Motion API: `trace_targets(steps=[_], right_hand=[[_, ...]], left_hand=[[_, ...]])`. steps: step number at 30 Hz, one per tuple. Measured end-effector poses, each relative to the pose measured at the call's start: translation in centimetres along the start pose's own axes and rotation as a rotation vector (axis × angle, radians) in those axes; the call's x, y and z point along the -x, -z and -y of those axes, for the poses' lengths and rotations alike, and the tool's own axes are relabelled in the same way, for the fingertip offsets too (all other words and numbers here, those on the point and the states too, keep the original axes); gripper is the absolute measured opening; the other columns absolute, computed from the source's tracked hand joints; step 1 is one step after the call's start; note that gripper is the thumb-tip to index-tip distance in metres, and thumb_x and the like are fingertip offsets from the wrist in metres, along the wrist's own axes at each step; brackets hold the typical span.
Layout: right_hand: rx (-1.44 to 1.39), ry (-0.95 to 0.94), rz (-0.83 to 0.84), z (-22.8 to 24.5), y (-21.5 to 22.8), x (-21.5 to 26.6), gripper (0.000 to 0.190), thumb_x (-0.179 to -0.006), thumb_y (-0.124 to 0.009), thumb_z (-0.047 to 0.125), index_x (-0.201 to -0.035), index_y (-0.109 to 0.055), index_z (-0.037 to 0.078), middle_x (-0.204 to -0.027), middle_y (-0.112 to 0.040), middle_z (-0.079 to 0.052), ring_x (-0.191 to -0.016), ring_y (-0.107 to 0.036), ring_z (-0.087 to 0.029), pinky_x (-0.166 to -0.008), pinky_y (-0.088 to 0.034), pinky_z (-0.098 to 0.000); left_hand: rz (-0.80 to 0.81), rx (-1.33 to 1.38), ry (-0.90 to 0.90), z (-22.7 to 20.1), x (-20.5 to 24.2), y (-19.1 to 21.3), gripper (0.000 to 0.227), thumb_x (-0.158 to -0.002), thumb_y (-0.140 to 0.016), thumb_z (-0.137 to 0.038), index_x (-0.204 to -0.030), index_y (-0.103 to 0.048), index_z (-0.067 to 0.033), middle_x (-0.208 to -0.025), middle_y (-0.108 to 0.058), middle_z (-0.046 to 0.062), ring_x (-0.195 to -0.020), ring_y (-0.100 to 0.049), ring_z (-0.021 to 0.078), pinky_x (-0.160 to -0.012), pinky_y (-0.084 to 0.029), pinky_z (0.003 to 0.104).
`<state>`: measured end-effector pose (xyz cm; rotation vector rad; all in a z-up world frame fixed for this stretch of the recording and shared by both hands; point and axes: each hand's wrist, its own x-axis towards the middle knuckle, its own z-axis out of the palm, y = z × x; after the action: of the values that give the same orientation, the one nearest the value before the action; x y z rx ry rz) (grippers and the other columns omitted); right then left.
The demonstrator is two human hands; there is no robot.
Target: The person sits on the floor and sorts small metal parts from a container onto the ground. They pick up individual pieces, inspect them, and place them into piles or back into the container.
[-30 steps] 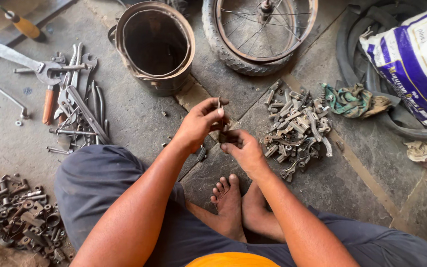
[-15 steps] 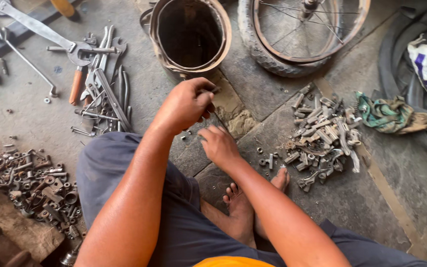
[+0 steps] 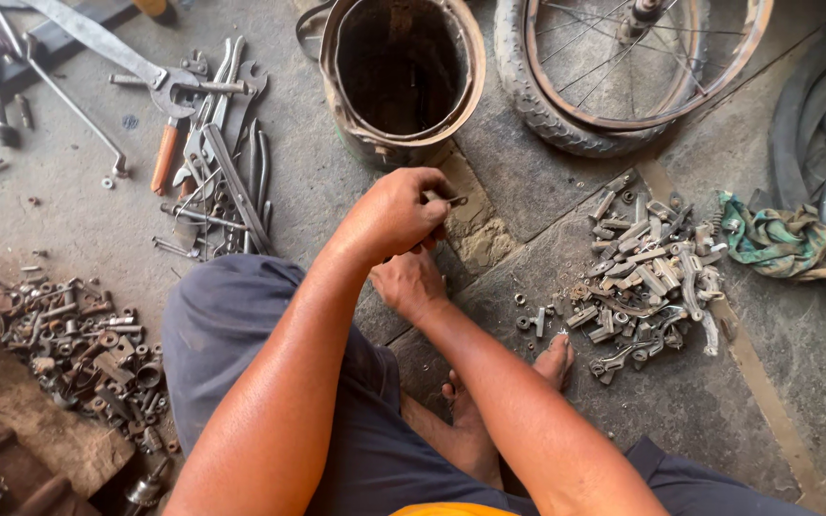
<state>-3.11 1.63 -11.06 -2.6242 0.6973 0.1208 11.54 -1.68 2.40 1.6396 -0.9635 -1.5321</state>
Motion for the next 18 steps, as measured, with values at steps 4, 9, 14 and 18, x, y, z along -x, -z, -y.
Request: trace_targets(steps=[4, 9, 14, 18], right_hand=[[-0.259, -0.275, 0.004, 0.1, 1.5, -0.2, 0.020, -0.098, -0.063, 0.027, -0.102, -0.067, 0.007, -0.098, -0.069, -0.016, -0.085, -0.067, -0.034, -0.070, -0.053, -0.0493], [-0.774, -0.715, -0.278, -3.9, 7.3, 1.0, 0.019, -0.099, -0.067, 0.020, -0.099, -0.069, 0.001, -0.090, -0.075, -0.015, -0.077, -0.068, -0.024, -0.064, -0.054, -0.0390], [-1.582, -0.679, -0.466, -7.1, 13.4, 2.8, 0.015, -0.098, -0.063, 0.006, -0.111, -0.066, 0.001, -0.096, -0.073, -0.010, -0.082, -0.072, -0.019, -0.076, -0.063, -0.0331], [-1.680, -0.647, -0.368, -6.7, 14.7, 4.4, 0.017, -0.100, -0.064, 0.010, -0.114, -0.067, 0.001, -0.096, -0.071, -0.008, -0.083, -0.069, -0.018, -0.078, -0.060, -0.0339]], left_hand=[[-0.008, 0.023, 0.022, -0.3, 0.5, 0.4, 0.025, -0.088, -0.060, -0.010, -0.108, -0.071, 0.0005, -0.073, -0.075, 0.009, -0.061, -0.072, 0.0169, -0.057, -0.059, 0.032], [0.064, 0.108, 0.034, -0.6, 0.4, 0.2, 0.021, -0.094, -0.060, -0.013, -0.107, -0.070, -0.0002, -0.077, -0.078, 0.008, -0.067, -0.075, 0.0140, -0.062, -0.060, 0.029], [0.110, 0.166, 0.014, -0.4, 0.2, -0.4, 0.018, -0.097, -0.060, -0.014, -0.102, -0.069, 0.0007, -0.081, -0.077, 0.010, -0.070, -0.073, 0.0155, -0.063, -0.060, 0.031], [0.191, 0.207, -0.016, 0.0, 0.0, -1.4, 0.016, -0.098, -0.061, -0.014, -0.101, -0.066, 0.0010, -0.081, -0.075, 0.010, -0.071, -0.072, 0.0148, -0.063, -0.061, 0.030]])
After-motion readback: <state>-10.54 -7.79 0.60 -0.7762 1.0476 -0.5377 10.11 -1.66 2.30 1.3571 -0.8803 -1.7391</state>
